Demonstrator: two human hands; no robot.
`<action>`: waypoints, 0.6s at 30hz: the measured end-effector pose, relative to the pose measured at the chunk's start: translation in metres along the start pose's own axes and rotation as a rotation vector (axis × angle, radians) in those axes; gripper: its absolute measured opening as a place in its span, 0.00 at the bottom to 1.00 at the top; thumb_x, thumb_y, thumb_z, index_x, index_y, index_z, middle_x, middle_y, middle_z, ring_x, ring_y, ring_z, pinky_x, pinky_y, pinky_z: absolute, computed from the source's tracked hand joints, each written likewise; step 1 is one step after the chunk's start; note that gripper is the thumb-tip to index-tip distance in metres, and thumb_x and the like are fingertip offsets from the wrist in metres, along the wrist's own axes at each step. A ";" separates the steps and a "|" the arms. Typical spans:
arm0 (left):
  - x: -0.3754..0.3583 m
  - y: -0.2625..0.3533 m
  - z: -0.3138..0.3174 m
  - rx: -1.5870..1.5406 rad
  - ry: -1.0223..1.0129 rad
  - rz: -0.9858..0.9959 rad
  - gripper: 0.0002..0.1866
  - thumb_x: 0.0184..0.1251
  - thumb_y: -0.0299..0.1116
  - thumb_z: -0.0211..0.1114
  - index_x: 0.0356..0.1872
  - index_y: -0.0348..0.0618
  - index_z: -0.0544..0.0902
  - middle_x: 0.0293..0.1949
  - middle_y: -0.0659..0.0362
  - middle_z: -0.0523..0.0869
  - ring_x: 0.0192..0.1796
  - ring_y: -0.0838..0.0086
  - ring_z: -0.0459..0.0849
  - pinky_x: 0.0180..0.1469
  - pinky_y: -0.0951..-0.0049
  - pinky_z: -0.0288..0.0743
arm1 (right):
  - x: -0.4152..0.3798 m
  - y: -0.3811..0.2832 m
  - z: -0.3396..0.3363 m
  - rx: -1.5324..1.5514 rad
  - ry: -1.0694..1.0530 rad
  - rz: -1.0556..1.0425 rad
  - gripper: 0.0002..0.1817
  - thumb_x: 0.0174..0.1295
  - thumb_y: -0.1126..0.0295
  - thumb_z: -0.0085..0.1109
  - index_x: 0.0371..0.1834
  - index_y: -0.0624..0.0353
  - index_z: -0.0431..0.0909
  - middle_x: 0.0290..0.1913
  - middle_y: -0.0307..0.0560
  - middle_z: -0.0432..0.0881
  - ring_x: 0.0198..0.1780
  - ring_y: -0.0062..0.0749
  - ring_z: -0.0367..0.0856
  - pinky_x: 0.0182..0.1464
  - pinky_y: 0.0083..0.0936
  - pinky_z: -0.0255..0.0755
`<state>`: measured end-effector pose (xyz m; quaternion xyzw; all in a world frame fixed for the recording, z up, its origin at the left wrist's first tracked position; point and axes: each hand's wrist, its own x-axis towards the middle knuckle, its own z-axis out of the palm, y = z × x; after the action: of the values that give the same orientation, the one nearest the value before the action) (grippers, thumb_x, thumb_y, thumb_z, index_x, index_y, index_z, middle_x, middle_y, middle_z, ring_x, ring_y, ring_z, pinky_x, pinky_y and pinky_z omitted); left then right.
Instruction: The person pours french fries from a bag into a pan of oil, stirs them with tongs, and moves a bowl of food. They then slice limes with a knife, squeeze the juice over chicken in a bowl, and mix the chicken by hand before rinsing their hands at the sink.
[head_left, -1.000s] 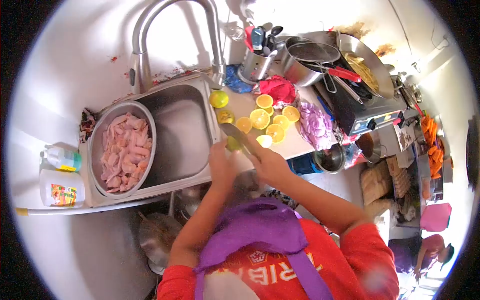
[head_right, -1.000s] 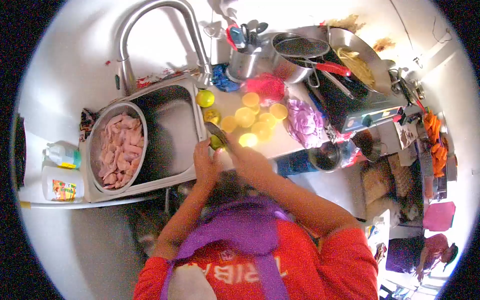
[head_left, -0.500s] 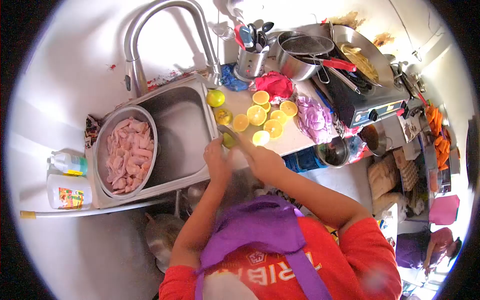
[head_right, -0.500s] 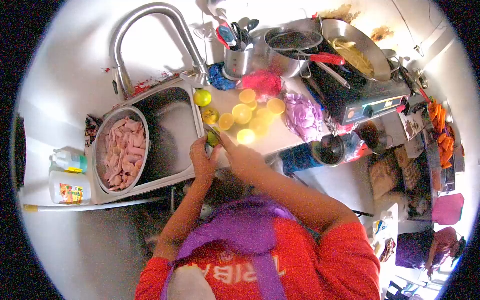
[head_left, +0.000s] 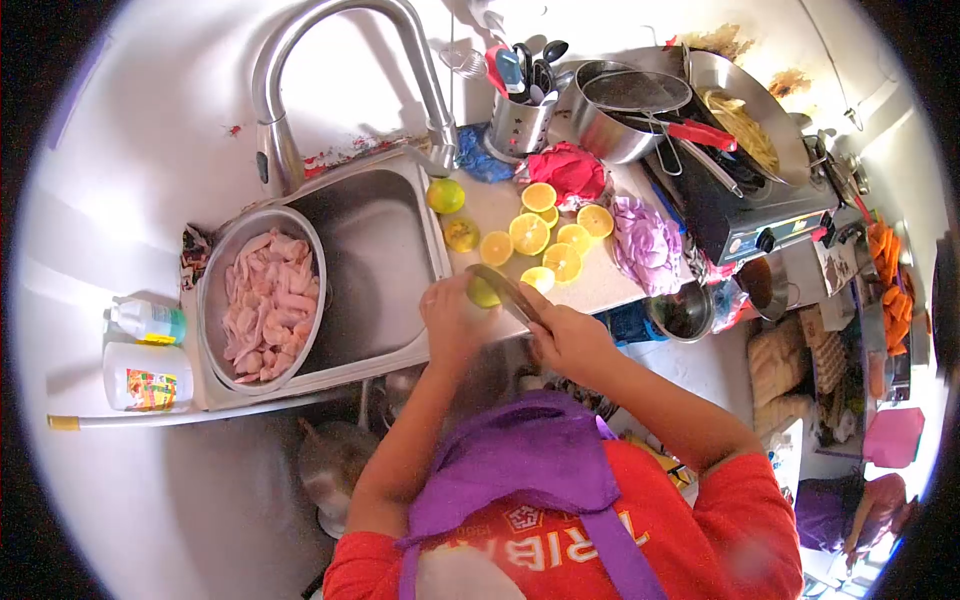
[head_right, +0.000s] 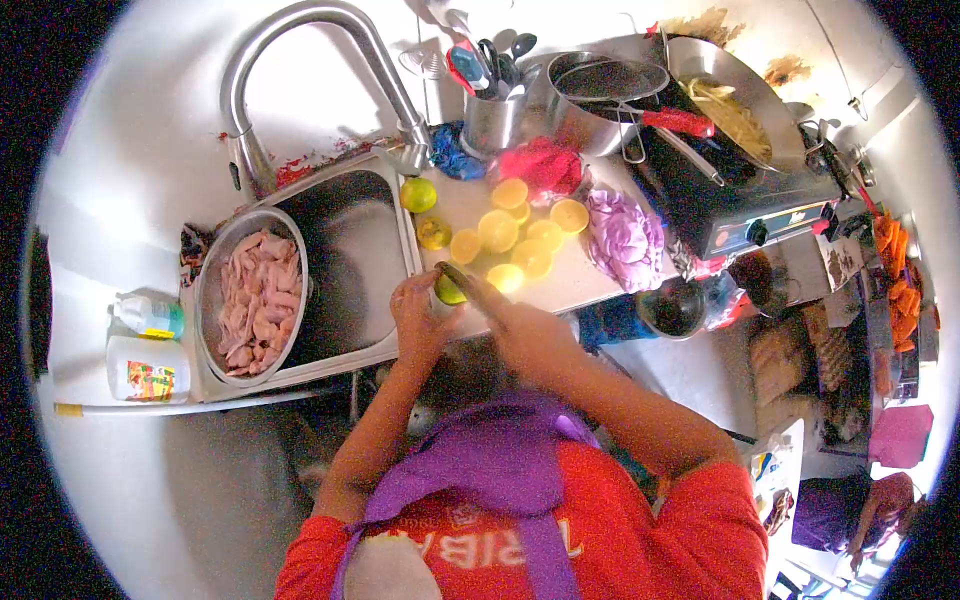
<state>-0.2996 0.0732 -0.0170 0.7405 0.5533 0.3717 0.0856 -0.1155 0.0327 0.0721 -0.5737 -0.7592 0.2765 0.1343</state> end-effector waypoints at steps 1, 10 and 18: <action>0.001 0.001 -0.001 0.010 -0.006 0.011 0.33 0.39 0.37 0.74 0.52 0.42 0.73 0.45 0.52 0.78 0.52 0.56 0.73 0.58 0.56 0.59 | 0.002 0.001 -0.001 -0.010 -0.005 -0.002 0.32 0.62 0.65 0.47 0.70 0.44 0.52 0.30 0.59 0.76 0.31 0.55 0.76 0.35 0.45 0.71; -0.005 0.003 0.003 0.081 -0.001 -0.151 0.32 0.40 0.36 0.73 0.51 0.40 0.74 0.43 0.51 0.78 0.53 0.54 0.71 0.59 0.56 0.58 | 0.009 -0.003 0.006 -0.067 -0.047 -0.027 0.32 0.62 0.68 0.43 0.71 0.46 0.48 0.29 0.61 0.78 0.31 0.56 0.79 0.32 0.49 0.72; -0.007 -0.005 0.011 -0.025 0.032 -0.240 0.27 0.45 0.33 0.70 0.50 0.37 0.75 0.43 0.48 0.79 0.48 0.54 0.75 0.56 0.58 0.64 | 0.017 0.012 0.016 0.016 0.061 -0.049 0.30 0.63 0.64 0.44 0.69 0.44 0.51 0.32 0.61 0.79 0.32 0.56 0.79 0.34 0.49 0.72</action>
<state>-0.2973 0.0722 -0.0305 0.6617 0.6347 0.3775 0.1300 -0.1195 0.0467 0.0502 -0.5621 -0.7662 0.2618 0.1686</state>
